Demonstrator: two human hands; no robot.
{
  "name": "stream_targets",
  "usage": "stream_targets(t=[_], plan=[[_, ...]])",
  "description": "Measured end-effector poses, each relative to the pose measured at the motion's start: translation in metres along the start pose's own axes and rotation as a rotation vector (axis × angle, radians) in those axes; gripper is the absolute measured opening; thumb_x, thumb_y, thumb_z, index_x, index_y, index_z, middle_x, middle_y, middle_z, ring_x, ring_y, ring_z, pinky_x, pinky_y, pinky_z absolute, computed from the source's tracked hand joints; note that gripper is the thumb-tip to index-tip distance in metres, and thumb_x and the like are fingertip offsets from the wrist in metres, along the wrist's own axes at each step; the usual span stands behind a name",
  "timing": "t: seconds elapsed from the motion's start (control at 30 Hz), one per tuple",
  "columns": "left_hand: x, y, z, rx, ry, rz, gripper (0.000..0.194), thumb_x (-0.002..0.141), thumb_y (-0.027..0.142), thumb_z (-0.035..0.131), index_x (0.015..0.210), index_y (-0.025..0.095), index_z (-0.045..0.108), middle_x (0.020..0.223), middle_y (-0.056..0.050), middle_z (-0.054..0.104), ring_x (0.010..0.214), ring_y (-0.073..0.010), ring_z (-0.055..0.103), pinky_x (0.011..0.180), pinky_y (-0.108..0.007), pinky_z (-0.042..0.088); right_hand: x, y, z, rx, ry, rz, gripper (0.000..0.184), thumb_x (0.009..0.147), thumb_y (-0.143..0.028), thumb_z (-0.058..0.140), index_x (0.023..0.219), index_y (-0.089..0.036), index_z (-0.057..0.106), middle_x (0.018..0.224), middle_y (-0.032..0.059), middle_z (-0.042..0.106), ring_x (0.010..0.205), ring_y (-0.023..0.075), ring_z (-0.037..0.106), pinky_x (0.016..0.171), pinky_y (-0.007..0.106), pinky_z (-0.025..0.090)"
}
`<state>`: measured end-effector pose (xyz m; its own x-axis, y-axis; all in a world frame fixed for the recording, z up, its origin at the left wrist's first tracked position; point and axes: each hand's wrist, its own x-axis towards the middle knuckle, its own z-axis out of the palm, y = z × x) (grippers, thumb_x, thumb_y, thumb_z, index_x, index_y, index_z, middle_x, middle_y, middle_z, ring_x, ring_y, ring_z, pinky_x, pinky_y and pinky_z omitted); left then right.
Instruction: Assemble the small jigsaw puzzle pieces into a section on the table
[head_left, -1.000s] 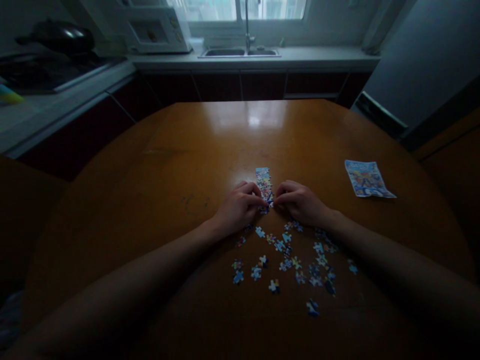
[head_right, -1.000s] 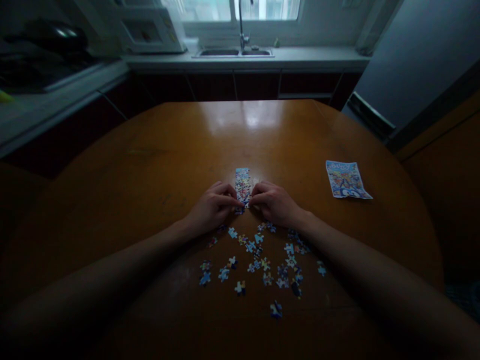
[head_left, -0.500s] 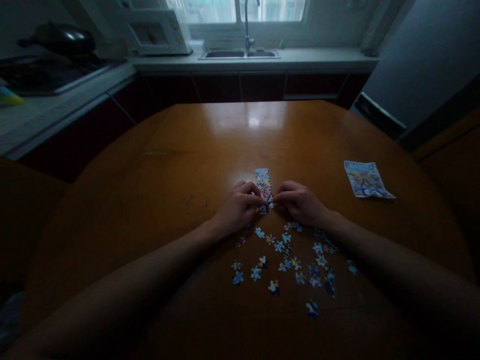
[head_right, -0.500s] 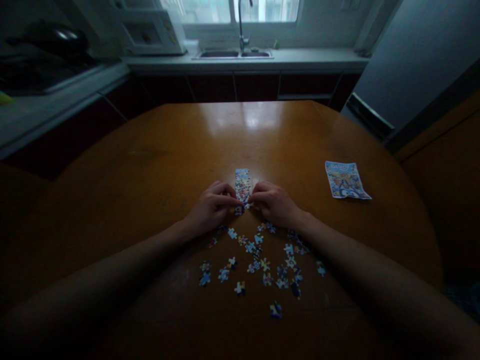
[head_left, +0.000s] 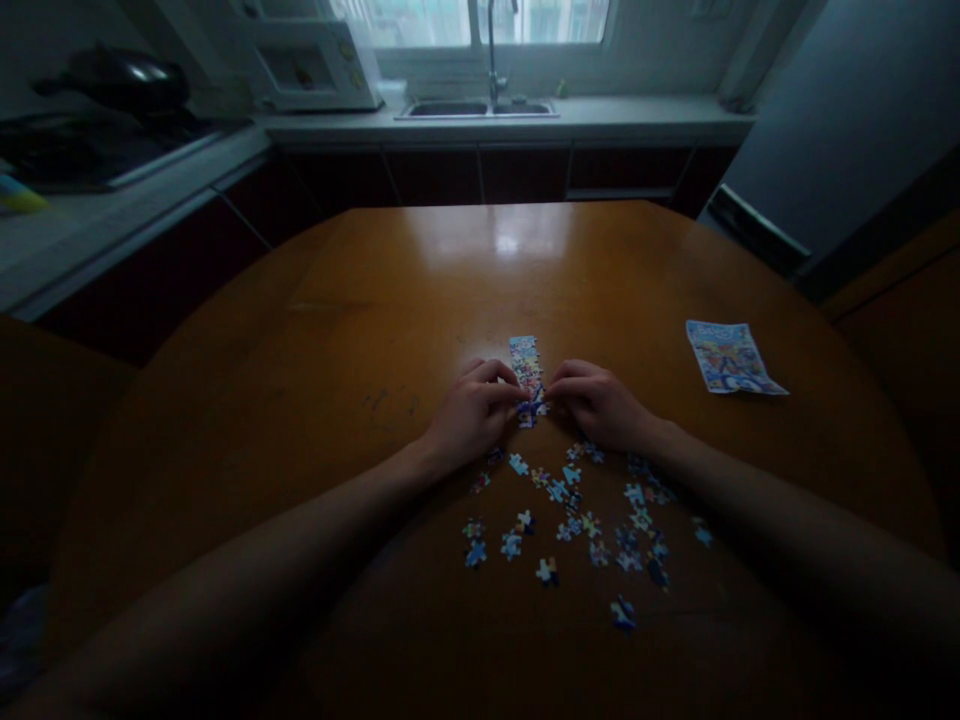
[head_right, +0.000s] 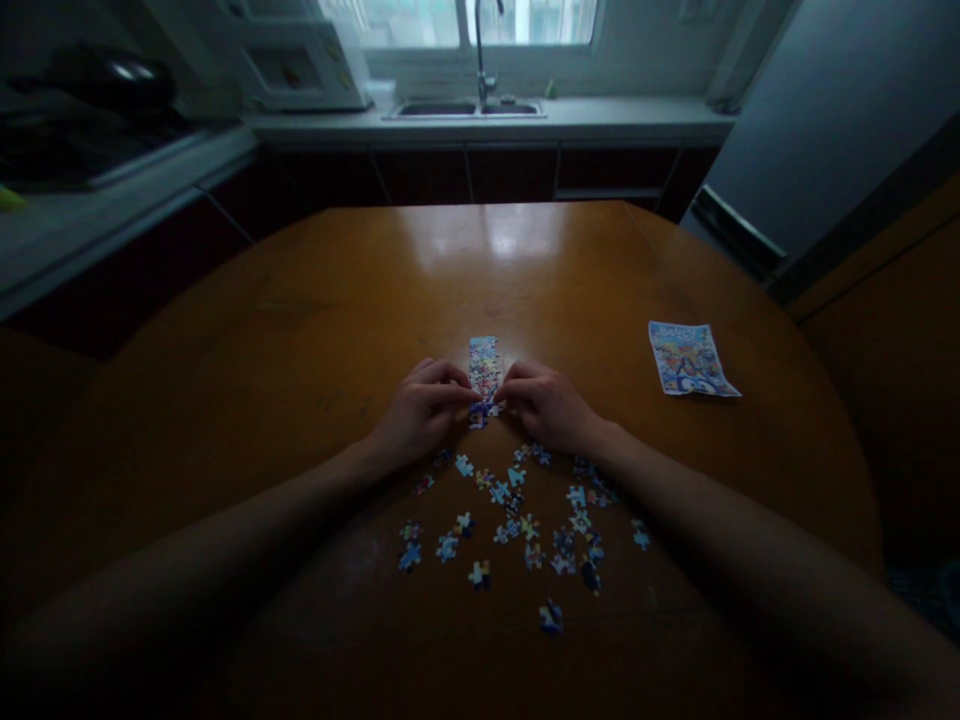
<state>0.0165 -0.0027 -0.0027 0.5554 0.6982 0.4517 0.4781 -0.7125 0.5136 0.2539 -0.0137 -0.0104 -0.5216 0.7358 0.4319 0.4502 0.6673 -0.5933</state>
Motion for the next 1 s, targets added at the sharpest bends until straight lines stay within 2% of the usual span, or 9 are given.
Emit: stream_targets(t=[0.33, 0.43, 0.67, 1.0], plan=[[-0.0009, -0.0003, 0.0003, 0.013, -0.1, 0.022, 0.035, 0.084, 0.002, 0.059, 0.093, 0.029, 0.08, 0.1, -0.004, 0.069, 0.096, -0.0205, 0.054, 0.085, -0.037, 0.048, -0.0012, 0.0027, 0.0002, -0.033, -0.038, -0.01, 0.03, 0.082, -0.002, 0.054, 0.088, -0.021, 0.076, 0.088, 0.0043, 0.064, 0.083, 0.0167, 0.059, 0.075, 0.031, 0.047], [0.0, 0.0004, 0.0005, 0.007, -0.099, 0.012, 0.035, 0.083, 0.001, 0.06, 0.091, 0.029, 0.08, 0.1, -0.004, 0.069, 0.095, -0.0207, 0.055, 0.085, -0.037, 0.048, -0.0006, 0.0019, 0.0003, -0.033, -0.043, -0.009, 0.031, 0.082, -0.001, 0.053, 0.088, -0.02, 0.076, 0.088, 0.0045, 0.065, 0.083, 0.0171, 0.06, 0.076, 0.031, 0.047], [0.0009, 0.0006, 0.0013, -0.005, -0.042, -0.004, 0.033, 0.086, 0.004, 0.06, 0.104, 0.024, 0.078, 0.1, -0.006, 0.069, 0.098, -0.0214, 0.056, 0.089, -0.039, 0.049, -0.0003, 0.0006, -0.0007, -0.01, -0.014, -0.009, 0.028, 0.081, 0.0, 0.053, 0.087, -0.018, 0.074, 0.088, 0.0051, 0.065, 0.082, 0.0168, 0.06, 0.075, 0.03, 0.047], [0.0016, 0.0013, -0.0004, -0.002, -0.1, 0.011, 0.035, 0.084, 0.0, 0.058, 0.092, 0.027, 0.08, 0.099, -0.004, 0.069, 0.096, -0.0207, 0.054, 0.087, -0.039, 0.049, -0.0009, 0.0018, -0.0004, -0.021, -0.054, -0.018, 0.028, 0.082, -0.001, 0.054, 0.087, -0.019, 0.075, 0.089, 0.0045, 0.063, 0.083, 0.0158, 0.059, 0.076, 0.03, 0.047]])
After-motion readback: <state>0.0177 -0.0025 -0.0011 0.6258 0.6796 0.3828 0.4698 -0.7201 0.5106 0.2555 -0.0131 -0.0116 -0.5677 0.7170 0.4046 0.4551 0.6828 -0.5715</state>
